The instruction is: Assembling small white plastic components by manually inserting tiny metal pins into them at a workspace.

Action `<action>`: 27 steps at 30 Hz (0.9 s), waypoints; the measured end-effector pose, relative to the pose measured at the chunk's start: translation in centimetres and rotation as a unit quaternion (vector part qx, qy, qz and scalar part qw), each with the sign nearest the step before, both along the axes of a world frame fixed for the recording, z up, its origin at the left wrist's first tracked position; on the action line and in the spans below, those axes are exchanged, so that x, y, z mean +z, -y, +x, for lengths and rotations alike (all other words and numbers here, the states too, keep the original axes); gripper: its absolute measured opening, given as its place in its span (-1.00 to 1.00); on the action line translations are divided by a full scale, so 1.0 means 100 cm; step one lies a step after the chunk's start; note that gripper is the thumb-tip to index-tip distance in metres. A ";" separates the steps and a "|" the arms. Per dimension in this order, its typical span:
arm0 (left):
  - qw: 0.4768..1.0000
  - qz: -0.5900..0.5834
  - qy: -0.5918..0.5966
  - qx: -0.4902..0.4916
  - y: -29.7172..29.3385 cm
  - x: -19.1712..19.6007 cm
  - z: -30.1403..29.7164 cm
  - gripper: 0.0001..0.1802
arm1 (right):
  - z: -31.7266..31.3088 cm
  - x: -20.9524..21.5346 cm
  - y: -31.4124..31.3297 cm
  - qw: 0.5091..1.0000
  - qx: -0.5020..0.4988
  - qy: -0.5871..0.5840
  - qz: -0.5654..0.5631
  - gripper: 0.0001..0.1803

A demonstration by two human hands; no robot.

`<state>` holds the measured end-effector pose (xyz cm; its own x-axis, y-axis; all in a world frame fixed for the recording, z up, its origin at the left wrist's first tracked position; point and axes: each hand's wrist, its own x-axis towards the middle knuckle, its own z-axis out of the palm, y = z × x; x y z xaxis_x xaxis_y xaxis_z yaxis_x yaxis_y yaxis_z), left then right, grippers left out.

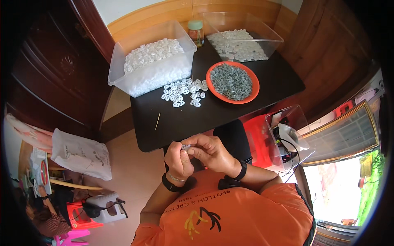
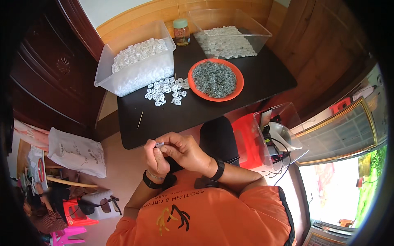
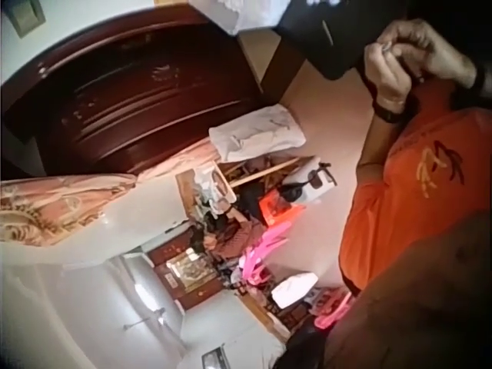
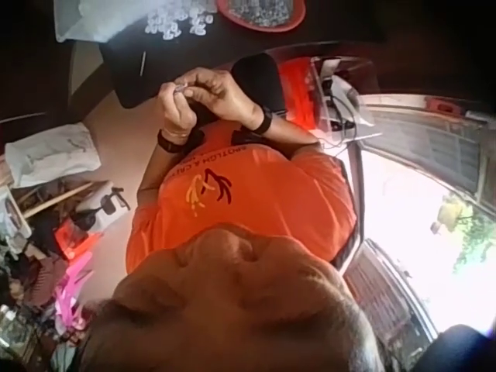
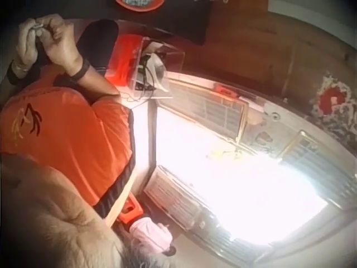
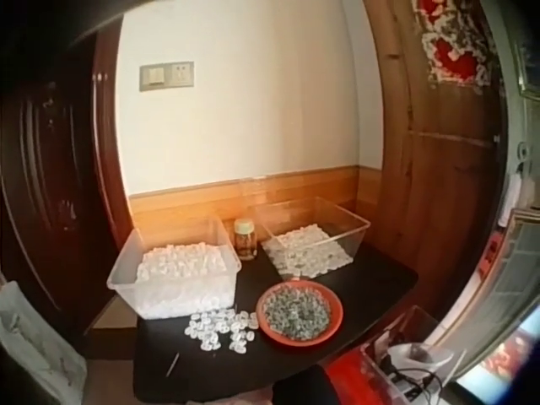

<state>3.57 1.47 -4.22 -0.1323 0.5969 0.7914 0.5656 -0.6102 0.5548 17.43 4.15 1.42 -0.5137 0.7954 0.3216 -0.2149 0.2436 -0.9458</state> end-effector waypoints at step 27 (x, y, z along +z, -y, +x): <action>0.986 -0.108 0.120 -0.039 0.013 0.007 -0.027 -0.85 | 0.081 0.167 -0.226 0.677 -0.466 0.280 0.495 -0.60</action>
<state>0.91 0.21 -3.48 -0.2461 0.7639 0.5966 0.3584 -0.5001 0.7883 25.57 26.74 18.14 -0.1988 0.3949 0.8970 0.7947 0.6006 -0.0883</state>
